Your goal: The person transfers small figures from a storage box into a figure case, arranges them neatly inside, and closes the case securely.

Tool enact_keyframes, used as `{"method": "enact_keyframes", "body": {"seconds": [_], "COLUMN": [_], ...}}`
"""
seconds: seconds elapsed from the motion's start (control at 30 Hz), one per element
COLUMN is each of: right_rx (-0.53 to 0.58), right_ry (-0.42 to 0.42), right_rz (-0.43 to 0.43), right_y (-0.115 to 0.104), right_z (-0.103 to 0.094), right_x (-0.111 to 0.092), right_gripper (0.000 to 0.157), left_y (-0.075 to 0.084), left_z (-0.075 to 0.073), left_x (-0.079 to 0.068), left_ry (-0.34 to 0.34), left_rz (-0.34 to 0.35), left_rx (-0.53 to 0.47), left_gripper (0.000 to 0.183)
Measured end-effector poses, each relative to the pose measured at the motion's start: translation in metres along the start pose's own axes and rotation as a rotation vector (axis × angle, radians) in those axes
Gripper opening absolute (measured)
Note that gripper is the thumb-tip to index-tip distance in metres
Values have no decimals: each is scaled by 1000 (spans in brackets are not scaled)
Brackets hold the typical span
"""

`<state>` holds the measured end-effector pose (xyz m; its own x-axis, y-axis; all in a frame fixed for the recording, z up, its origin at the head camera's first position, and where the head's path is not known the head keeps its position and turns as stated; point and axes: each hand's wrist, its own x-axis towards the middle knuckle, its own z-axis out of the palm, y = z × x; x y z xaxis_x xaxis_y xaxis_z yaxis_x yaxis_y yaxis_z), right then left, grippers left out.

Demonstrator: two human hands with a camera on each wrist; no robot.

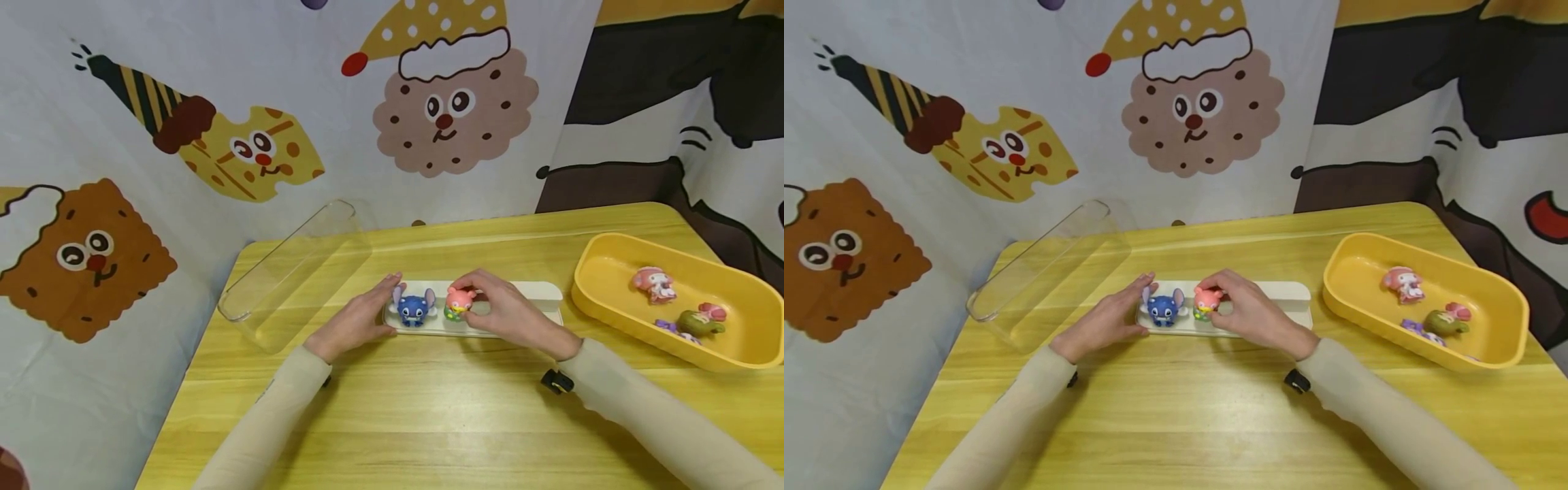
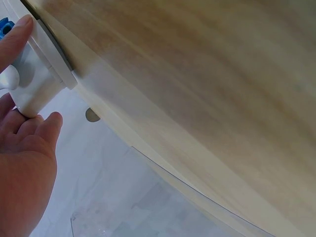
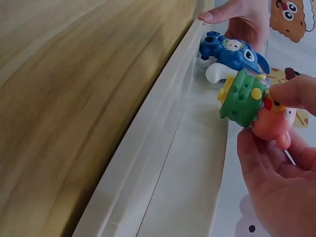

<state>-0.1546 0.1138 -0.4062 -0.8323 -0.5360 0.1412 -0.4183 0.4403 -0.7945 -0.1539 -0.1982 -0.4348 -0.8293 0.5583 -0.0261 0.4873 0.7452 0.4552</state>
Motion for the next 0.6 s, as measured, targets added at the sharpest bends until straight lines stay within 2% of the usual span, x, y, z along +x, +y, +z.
{"method": "enact_keyframes", "body": {"seconds": [0.33,0.6], "right_rx": [-148,-226], "right_ry": [-11,-10], "right_rz": [-36,-77], "right_y": [-1,-4], "right_z": [9,14], "right_x": [3,1], "right_gripper": [41,43], "left_y": [-1,-1], "left_z": [1,1], "left_x": [0,-1], "left_ry": [11,20], "left_rz": [16,31], "left_rx": [5,5], "left_gripper": [97,97]}}
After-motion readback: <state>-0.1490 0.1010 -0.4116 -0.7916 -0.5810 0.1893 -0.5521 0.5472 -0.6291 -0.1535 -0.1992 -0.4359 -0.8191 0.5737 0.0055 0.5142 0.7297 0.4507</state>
